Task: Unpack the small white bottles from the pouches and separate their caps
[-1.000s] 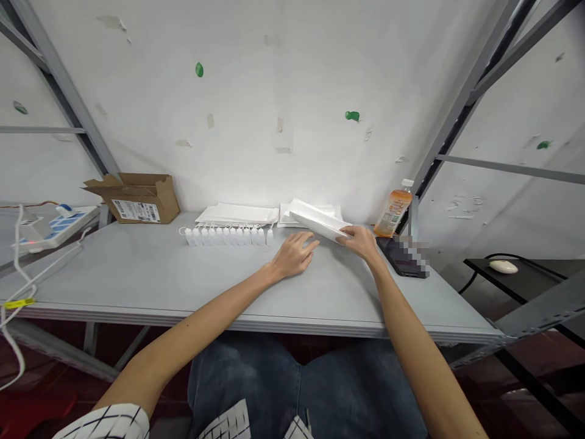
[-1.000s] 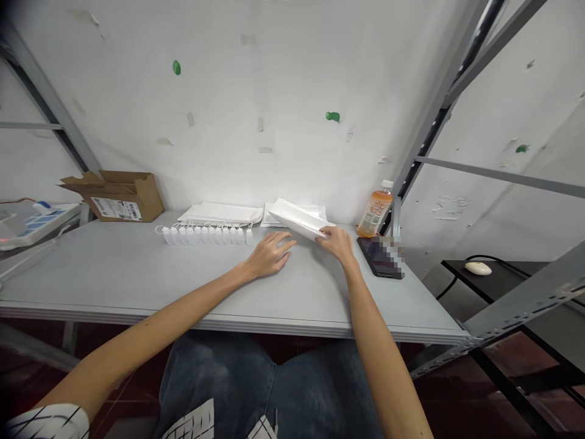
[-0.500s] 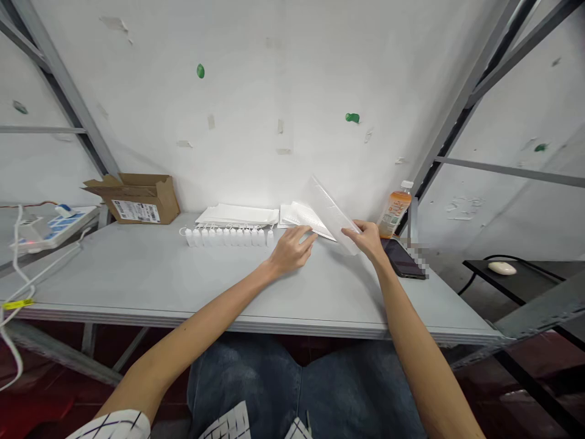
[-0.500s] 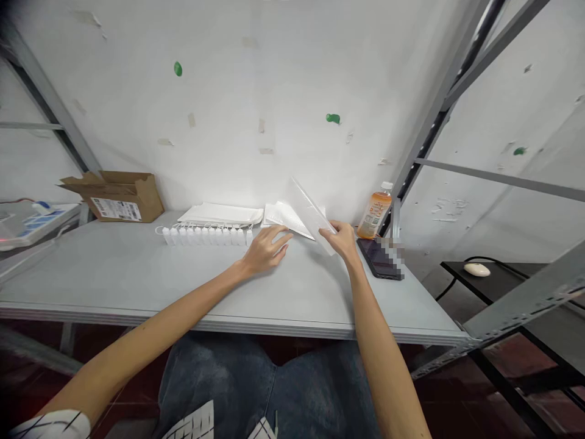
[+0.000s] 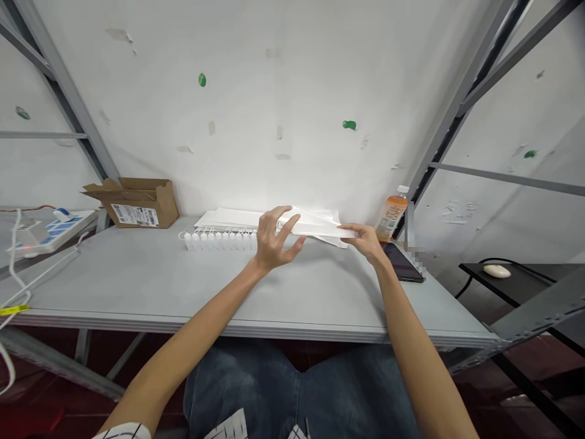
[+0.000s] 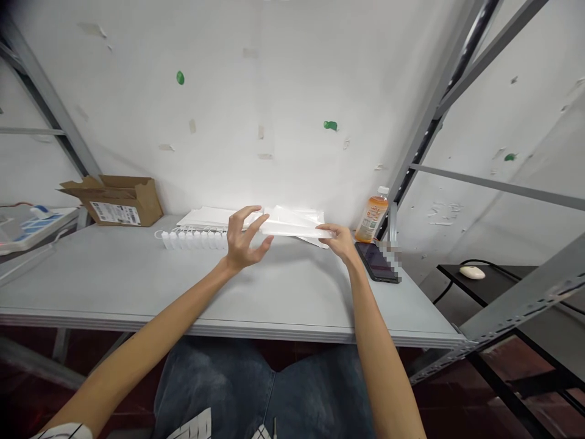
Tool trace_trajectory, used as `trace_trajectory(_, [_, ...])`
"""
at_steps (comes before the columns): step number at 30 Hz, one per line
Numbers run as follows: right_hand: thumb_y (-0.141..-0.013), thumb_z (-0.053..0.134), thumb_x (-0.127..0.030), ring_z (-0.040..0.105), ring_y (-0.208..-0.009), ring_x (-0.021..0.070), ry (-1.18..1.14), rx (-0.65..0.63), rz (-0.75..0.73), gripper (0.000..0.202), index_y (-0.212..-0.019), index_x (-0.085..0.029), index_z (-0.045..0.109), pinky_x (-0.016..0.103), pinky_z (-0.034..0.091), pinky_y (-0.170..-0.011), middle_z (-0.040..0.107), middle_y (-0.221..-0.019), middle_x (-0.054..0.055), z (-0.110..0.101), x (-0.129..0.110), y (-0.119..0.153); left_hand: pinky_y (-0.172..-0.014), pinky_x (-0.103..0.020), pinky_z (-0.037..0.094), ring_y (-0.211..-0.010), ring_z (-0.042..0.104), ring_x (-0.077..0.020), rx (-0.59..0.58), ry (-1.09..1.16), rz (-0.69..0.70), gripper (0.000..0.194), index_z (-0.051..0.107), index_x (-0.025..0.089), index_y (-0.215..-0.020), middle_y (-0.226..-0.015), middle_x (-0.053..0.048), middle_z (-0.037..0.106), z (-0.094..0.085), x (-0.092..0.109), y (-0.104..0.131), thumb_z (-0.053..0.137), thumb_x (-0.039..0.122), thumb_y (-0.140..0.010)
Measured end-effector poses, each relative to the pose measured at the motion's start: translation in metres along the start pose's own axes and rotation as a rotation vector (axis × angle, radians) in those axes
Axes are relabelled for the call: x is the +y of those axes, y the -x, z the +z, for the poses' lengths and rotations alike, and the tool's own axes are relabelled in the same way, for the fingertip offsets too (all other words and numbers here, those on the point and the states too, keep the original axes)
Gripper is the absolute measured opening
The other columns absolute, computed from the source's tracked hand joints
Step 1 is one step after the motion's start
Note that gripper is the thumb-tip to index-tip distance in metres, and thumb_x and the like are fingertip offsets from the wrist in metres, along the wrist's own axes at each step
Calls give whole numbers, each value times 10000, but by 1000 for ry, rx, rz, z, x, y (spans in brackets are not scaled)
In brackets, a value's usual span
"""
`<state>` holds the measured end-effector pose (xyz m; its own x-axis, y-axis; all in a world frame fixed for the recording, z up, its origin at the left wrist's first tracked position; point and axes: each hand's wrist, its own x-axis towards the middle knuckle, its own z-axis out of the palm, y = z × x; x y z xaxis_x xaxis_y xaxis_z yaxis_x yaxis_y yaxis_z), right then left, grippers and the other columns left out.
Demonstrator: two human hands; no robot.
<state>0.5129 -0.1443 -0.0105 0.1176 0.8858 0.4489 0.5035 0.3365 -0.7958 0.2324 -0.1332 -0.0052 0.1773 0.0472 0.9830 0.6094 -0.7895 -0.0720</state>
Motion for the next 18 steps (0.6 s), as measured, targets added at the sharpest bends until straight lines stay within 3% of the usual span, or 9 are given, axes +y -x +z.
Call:
trace_trajectory(3, [-584,699,-239,637,-1020,268,14,-139,60,329,-900,-187,777,373,447,-943,740,-1013,47,-2,-2,2,-805,-383,529,-972,664,-243,-131,200,-105,340,695,178,-986,-1038,-130,714,-4,2,-2,532,465,-901])
trace_trajectory(6, [-577,696,-222,620,-1064,267,3,-323,90,311,-876,-202,778,353,445,-944,722,-1095,39,-4,-5,5,-702,-310,544,-814,681,-190,-498,531,-223,328,726,181,-851,-867,-75,743,-9,3,-5,602,485,-862])
trace_trajectory(8, [-571,706,-217,601,-1111,268,-3,-432,115,304,-867,-210,779,344,433,-965,706,-1149,39,-5,-7,8,-714,-296,544,-843,681,-181,-765,712,-308,319,747,205,-862,-904,-49,754,-14,2,-8,634,503,-839])
trace_trajectory(11, [-577,748,-255,600,-1102,267,31,-578,174,342,-916,-218,779,357,432,-978,710,-1130,40,-8,-12,11,-830,-329,528,-954,671,-190,-1041,845,-403,337,764,247,-916,-1063,-32,746,-20,-1,-14,593,532,-864])
trace_trajectory(14, [-578,806,-321,595,-1107,270,101,-690,220,450,-1019,-239,767,380,426,-997,704,-1138,35,-11,-18,14,-919,-361,490,-1045,648,-218,-1206,807,-429,398,770,253,-921,-1190,-37,707,-19,-1,-14,592,600,-841])
trace_trajectory(18, [-610,823,-372,569,-1174,274,87,-717,238,499,-1086,-242,752,370,412,-1022,676,-1233,60,-12,-24,18,-1012,-406,424,-1235,540,-298,-1233,550,-335,709,669,242,-1235,-1389,-89,576,-10,9,-2,662,717,-709])
